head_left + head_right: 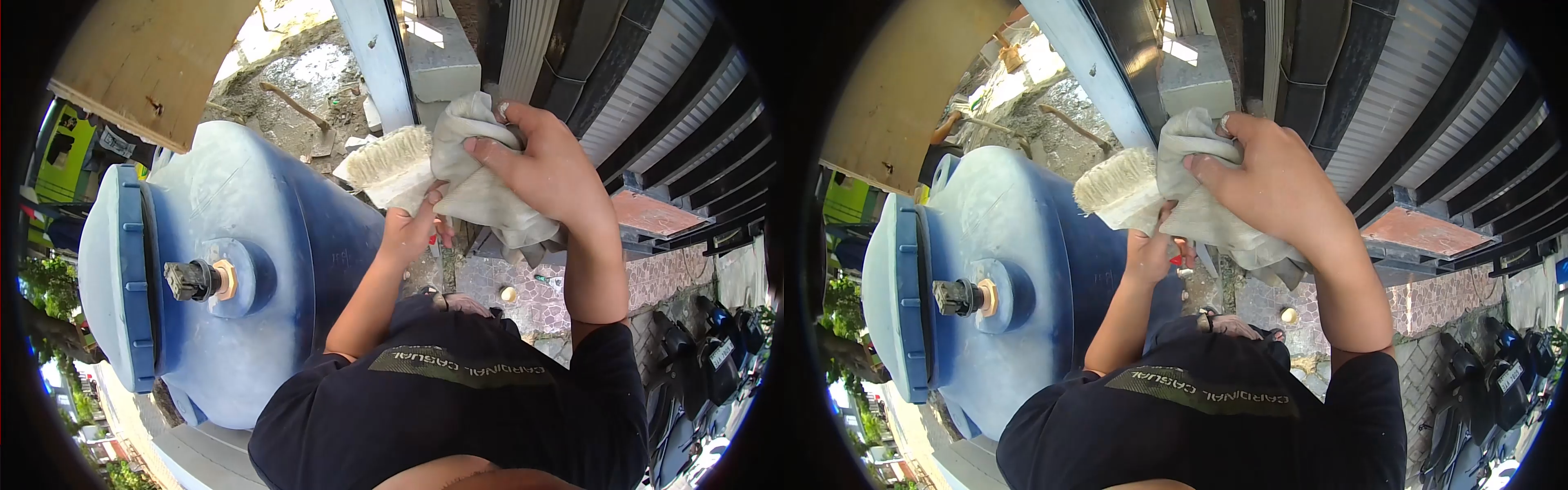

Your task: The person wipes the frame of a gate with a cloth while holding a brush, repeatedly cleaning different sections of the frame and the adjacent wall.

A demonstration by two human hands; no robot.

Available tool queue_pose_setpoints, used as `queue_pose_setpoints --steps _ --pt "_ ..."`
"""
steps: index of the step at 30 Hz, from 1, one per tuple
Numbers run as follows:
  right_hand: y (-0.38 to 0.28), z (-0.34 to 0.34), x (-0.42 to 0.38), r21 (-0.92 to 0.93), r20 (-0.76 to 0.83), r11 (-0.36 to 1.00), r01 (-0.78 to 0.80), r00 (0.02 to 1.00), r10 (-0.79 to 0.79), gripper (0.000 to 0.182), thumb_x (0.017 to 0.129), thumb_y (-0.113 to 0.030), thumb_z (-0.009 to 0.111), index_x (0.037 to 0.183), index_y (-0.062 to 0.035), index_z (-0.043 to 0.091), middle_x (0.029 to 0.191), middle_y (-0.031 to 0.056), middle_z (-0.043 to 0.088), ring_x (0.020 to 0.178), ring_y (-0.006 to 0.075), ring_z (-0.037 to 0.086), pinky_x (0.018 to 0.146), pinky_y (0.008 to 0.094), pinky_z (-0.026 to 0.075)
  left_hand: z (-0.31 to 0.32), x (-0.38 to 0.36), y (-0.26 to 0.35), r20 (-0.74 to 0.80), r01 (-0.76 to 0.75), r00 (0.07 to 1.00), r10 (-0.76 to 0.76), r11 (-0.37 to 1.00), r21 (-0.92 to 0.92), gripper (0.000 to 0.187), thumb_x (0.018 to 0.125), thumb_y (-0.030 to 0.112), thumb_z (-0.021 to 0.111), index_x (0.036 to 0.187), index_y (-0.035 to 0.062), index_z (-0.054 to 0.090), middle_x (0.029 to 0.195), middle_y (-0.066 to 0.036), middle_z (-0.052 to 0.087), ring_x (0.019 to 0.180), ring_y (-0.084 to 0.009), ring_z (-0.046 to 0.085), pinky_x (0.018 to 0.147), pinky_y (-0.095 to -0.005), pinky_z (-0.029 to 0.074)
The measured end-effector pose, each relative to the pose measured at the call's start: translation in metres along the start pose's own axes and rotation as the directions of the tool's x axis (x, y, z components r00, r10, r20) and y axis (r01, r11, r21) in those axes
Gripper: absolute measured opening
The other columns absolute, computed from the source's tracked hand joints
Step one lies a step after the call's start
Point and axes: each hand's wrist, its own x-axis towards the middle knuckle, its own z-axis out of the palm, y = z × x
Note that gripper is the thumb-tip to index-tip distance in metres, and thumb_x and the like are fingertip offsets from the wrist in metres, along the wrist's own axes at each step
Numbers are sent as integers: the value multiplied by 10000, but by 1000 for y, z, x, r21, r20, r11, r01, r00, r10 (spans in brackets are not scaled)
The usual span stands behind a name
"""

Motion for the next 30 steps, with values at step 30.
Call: queue_pose_setpoints --steps 30 --pt "-38 -1 96 -348 -495 934 -86 863 -105 497 743 -100 615 1213 3 488 1032 256 608 1002 369 587 849 410 475 74 14 -104 -62 -377 926 373 923 -75 130 832 -19 542 938 29 486 692 16 375 631 -88 348 584 -241 295"
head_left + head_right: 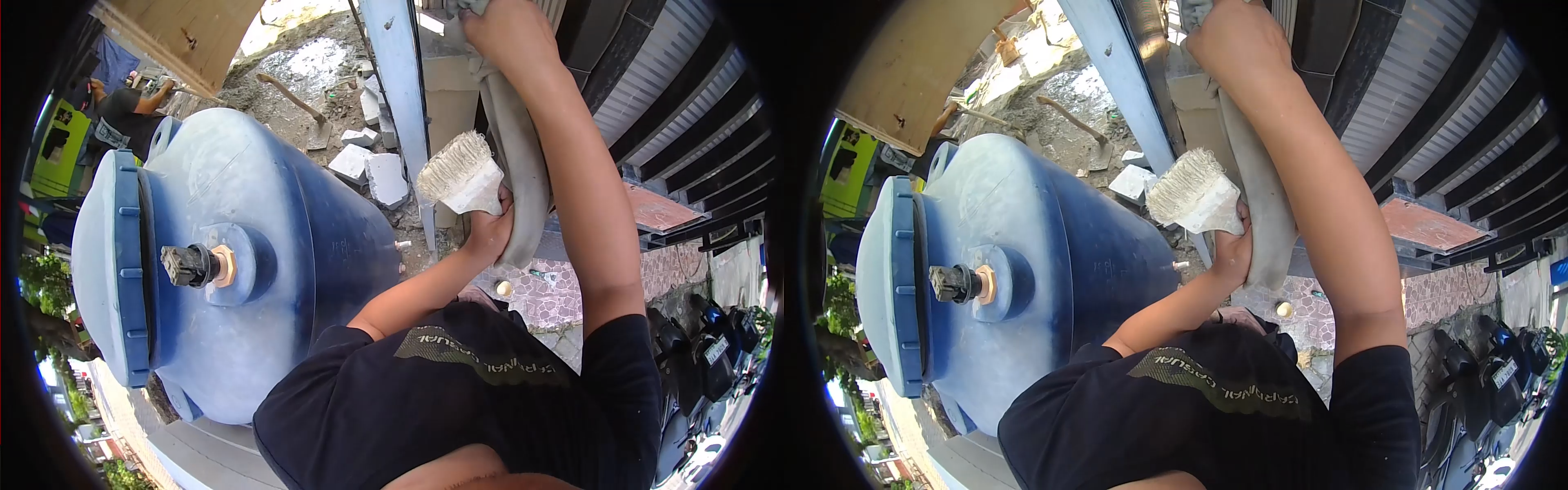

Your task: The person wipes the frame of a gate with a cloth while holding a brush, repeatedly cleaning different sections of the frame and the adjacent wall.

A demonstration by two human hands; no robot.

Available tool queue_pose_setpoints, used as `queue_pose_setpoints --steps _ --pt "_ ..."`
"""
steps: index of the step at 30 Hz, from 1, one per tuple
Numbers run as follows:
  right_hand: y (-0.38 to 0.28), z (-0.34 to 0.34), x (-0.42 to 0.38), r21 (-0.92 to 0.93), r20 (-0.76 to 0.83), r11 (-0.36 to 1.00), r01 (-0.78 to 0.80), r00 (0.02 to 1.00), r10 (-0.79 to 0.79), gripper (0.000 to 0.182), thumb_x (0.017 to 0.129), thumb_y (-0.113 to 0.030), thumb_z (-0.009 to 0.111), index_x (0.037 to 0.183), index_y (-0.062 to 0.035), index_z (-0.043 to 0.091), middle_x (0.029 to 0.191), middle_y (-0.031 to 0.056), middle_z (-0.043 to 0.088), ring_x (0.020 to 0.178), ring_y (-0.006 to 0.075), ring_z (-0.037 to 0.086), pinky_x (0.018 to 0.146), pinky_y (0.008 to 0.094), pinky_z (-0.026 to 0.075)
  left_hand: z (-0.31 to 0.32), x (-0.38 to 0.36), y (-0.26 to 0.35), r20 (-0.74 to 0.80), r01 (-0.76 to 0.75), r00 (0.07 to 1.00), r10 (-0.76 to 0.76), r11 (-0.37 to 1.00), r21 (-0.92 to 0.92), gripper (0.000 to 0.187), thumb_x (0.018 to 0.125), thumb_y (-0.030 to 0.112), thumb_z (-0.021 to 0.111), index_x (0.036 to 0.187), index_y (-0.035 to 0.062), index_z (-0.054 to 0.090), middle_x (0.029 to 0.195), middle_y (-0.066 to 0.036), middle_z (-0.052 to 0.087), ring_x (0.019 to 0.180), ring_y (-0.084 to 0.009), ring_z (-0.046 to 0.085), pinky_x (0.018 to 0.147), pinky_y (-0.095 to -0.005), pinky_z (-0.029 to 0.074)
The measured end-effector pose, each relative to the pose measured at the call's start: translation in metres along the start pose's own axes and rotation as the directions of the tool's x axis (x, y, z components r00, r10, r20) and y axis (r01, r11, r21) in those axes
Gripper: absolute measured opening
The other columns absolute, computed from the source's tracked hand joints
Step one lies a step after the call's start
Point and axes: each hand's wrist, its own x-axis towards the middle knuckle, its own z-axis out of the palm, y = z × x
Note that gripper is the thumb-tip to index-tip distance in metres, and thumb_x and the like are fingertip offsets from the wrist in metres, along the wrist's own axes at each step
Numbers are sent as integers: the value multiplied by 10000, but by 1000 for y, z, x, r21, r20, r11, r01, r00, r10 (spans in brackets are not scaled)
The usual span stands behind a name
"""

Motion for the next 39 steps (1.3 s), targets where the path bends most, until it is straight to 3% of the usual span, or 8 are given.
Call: queue_pose_setpoints --steps 3,5,14,29,32,34,35,39 --pt "1 31 27 -94 -59 994 53 996 -59 468 721 -108 630 1166 14 545 1019 249 617 983 355 604 829 424 483 16 19 17 -112 31 993 -30 999 12 144 828 -67 510 869 54 443 755 11 400 722 -89 379 674 -226 341" --pt "11 61 66 -178 355 984 -14 932 77 367 759 -142 646 1096 -7 595 1031 157 644 924 281 642 766 359 516 31 34 42 -209 176 956 -205 973 -147 142 842 -59 515 867 56 436 820 12 414 777 -84 395 756 -217 357" --pt "28 100 86 -295 626 876 382 769 -124 305 746 -144 632 1034 -49 662 1100 129 628 1022 298 603 834 388 491 15 42 33 -230 105 969 -90 993 53 152 841 -65 514 826 54 420 782 22 400 735 -73 387 686 -207 350" --pt "-23 4 54 -538 650 730 421 758 41 285 731 -113 636 1004 -45 678 1075 161 632 991 303 617 806 393 497 -3 13 24 -22 -44 998 53 953 299 146 792 -83 502 784 49 440 648 35 335 624 -84 339 598 -225 332" --pt "-28 18 60 -584 561 783 212 804 200 297 747 -152 665 1028 -55 670 1097 144 627 991 286 621 798 364 504 0 24 34 -8 -126 990 138 924 362 151 800 -72 501 758 48 420 663 28 350 640 -89 351 611 -230 339" --pt "-19 41 62 -296 352 948 -115 910 221 309 754 -170 683 1040 -57 661 1118 126 623 998 274 622 798 340 507 0 35 36 -135 -4 990 46 954 301 144 819 -50 511 770 56 428 739 26 408 714 -82 379 660 -222 346" --pt "-10 45 57 -300 399 951 82 916 47 248 763 -156 667 983 -42 677 1059 136 644 970 281 632 787 349 512 0 41 35 -161 20 987 18 973 228 147 824 -21 542 771 56 429 743 23 412 712 -80 382 664 -221 347" --pt "31 95 72 -222 450 950 220 888 -100 291 746 -84 576 1020 -39 664 1106 153 619 1006 332 604 828 414 491 -7 51 34 -185 3 982 46 967 255 146 824 -8 550 765 55 432 742 25 415 703 -76 383 656 -222 351"
